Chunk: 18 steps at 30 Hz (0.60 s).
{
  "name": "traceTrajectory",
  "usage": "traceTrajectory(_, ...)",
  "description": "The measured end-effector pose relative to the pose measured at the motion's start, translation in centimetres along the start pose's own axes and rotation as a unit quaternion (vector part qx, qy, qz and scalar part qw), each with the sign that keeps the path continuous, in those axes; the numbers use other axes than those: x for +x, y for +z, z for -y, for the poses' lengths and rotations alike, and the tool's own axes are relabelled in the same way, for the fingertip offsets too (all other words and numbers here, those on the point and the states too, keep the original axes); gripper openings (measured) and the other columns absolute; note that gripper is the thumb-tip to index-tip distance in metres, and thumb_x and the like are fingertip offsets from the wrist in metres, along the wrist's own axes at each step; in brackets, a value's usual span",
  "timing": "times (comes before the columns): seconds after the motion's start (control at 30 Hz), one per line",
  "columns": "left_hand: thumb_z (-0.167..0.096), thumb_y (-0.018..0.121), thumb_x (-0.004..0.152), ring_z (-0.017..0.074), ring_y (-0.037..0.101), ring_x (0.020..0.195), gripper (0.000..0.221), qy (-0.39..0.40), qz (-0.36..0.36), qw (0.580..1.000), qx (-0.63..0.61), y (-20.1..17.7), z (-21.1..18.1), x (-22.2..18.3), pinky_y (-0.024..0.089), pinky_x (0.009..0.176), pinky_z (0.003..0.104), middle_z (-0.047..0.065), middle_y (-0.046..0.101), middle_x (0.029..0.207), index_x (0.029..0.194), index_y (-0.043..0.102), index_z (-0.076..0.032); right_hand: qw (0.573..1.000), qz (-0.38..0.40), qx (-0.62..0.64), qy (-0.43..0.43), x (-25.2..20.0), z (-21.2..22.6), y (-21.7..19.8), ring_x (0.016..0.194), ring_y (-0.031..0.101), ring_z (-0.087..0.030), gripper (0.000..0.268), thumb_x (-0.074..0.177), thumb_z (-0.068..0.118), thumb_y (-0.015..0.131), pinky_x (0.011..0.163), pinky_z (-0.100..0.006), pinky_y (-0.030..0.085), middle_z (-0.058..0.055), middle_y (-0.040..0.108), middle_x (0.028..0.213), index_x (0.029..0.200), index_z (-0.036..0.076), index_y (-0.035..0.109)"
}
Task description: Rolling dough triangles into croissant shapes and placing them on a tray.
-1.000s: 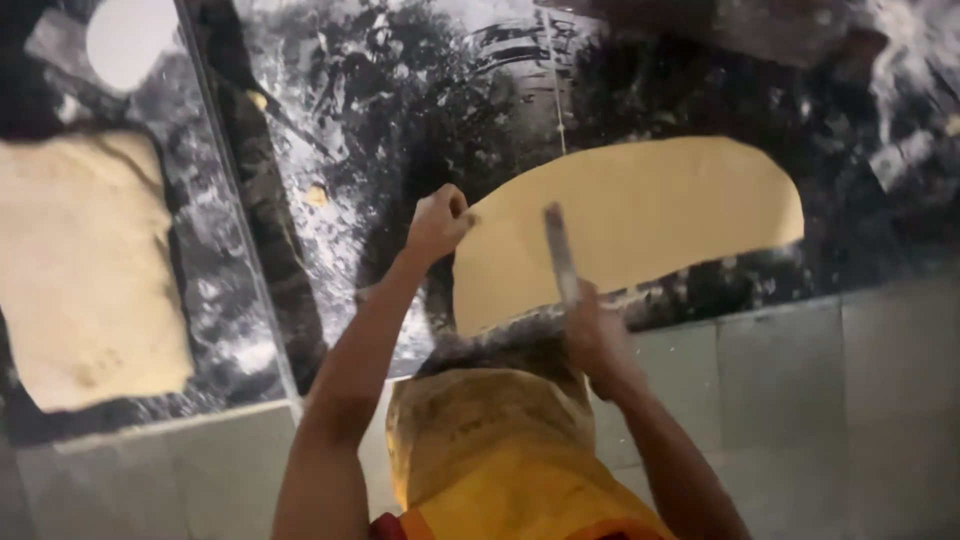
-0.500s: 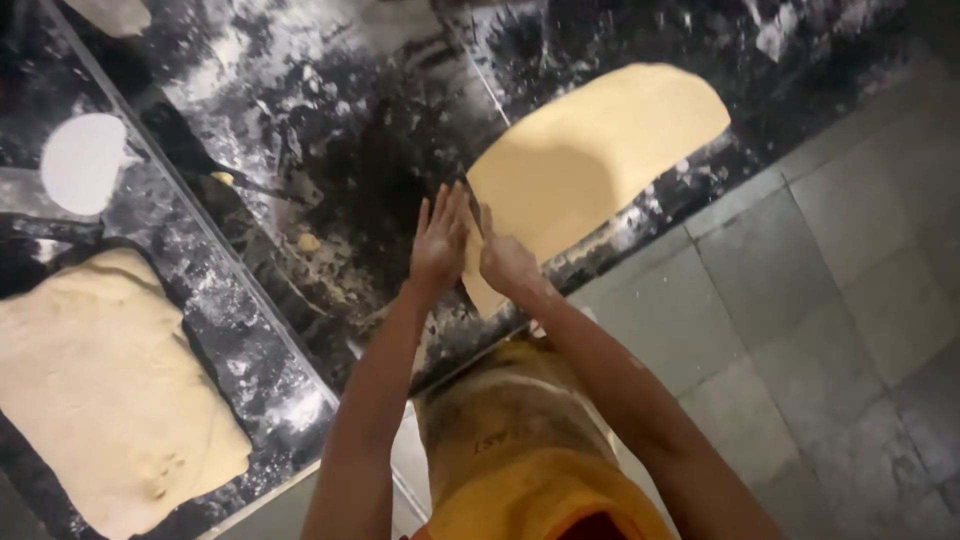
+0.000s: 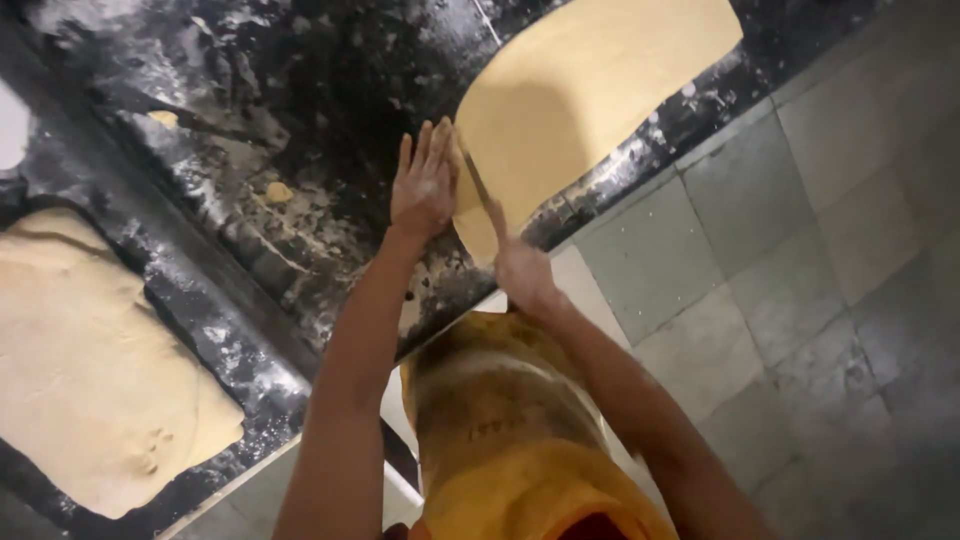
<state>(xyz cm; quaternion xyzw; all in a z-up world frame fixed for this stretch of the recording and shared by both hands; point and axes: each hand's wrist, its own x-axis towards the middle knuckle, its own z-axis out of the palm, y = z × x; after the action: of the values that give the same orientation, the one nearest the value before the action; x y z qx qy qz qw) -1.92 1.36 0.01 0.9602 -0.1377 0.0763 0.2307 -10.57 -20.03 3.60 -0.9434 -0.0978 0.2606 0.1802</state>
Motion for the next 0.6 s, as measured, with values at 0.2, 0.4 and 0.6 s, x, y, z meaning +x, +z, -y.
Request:
traceTrajectory(0.2, -0.019, 0.061, 0.103, 0.0386, 0.044, 0.149, 0.067, -0.023, -0.073, 0.992, -0.096, 1.5, 0.9, -0.8, 0.034, 0.124, 0.051, 0.018, 0.043, 0.164, 0.162, 0.036, 0.001, 0.999, 0.016, 0.036, -0.006, -13.8, -2.8, 0.2, 0.087, 0.068, -0.050, 0.082, 0.094, 0.013, 0.048, 0.068, -0.054, 0.054, -0.032, 0.070, 0.110, 0.165, 0.013, 0.007)
traceTrajectory(0.4, -0.030, 0.093, 0.066, 0.0403, 0.059, 0.107, 0.063, -0.235, 0.038, 0.967, -0.093, 2.4, 1.0, 2.4, 0.050, 0.089, 0.053, 0.014, 0.066, 0.110, 0.116, 0.063, -0.004, 0.985, 0.100, 0.089, 0.113, -19.4, -6.0, -0.5, 0.083, 0.067, -0.050, 0.074, 0.099, 0.019, 0.045, 0.073, -0.056, 0.053, -0.031, 0.070, 0.100, 0.164, 0.021, 0.009)
traceTrajectory(0.6, -0.025, 0.093, 0.067, 0.0304, 0.071, 0.088, 0.040, -0.241, 0.033, 0.931, -0.272, 1.3, 5.3, 3.1, 0.056, 0.078, 0.044, 0.010, 0.072, 0.092, 0.095, 0.070, -0.008, 0.990, -0.013, 0.124, 0.062, -18.8, -8.2, 1.0, 0.069, 0.066, -0.050, 0.079, 0.098, 0.019, 0.051, 0.061, -0.057, 0.050, -0.029, 0.068, 0.080, 0.163, 0.016, 0.006)
